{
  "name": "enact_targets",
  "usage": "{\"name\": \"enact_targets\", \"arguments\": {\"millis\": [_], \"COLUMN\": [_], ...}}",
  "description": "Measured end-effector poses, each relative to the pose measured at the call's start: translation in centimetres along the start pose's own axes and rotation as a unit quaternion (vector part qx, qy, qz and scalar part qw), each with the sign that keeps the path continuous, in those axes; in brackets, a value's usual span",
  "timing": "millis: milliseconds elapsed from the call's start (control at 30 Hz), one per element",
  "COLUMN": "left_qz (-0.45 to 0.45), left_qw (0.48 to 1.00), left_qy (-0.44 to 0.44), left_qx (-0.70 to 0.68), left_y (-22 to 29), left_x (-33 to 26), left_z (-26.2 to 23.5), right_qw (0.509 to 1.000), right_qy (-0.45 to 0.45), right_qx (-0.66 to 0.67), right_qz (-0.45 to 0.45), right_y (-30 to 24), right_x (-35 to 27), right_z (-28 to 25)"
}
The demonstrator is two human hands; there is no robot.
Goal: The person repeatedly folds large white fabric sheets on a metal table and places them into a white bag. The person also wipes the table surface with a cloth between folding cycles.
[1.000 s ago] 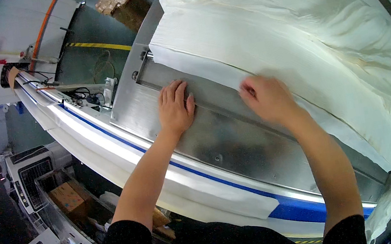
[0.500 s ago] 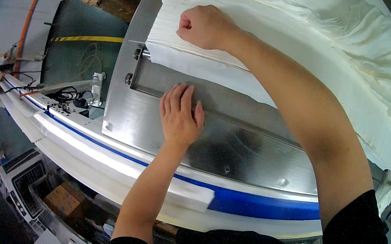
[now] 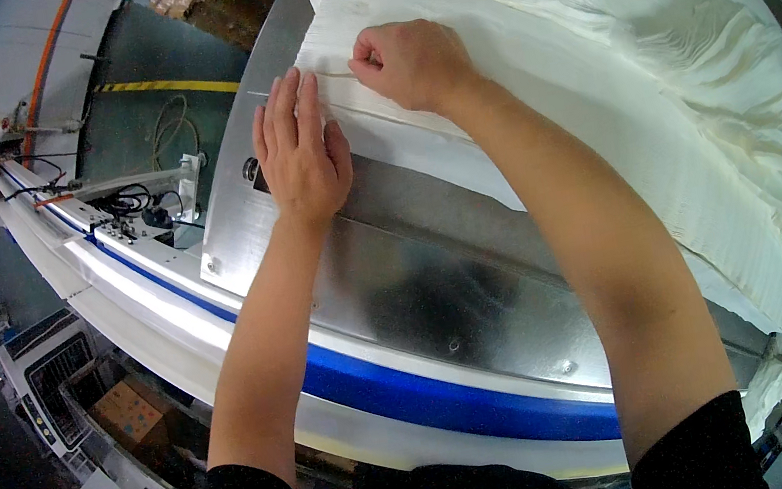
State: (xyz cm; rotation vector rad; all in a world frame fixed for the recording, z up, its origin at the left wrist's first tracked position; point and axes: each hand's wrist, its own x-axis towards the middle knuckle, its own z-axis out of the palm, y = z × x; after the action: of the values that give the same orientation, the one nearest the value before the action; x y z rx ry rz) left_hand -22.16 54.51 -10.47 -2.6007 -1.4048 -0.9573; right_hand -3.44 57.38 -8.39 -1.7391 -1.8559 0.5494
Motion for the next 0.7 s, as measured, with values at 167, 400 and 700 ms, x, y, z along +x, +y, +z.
{"name": "enact_targets", "arguments": {"millis": [167, 400, 700], "left_qz": [0.022, 0.023, 0.017], "left_qw": [0.997, 0.999, 0.999], "left_qy": [-0.056, -0.032, -0.018], "left_qx": [0.038, 0.028, 0.041], "left_y": [-0.9, -1.2, -1.1], "left_x": [0.0, -0.3, -1.4], "left_z": [0.6, 0.6, -0.6], "right_qw": [0.999, 0.999, 0.999], "right_qy": [0.037, 0.032, 0.028], "right_qx": [0.0, -0.013, 0.018], "right_qz": [-0.034, -0.023, -0.017], "right_y": [0.6, 0.7, 0.3], "right_x": [0.1, 0.2, 0.1], "right_z": [0.4, 0.3, 0.1]}}
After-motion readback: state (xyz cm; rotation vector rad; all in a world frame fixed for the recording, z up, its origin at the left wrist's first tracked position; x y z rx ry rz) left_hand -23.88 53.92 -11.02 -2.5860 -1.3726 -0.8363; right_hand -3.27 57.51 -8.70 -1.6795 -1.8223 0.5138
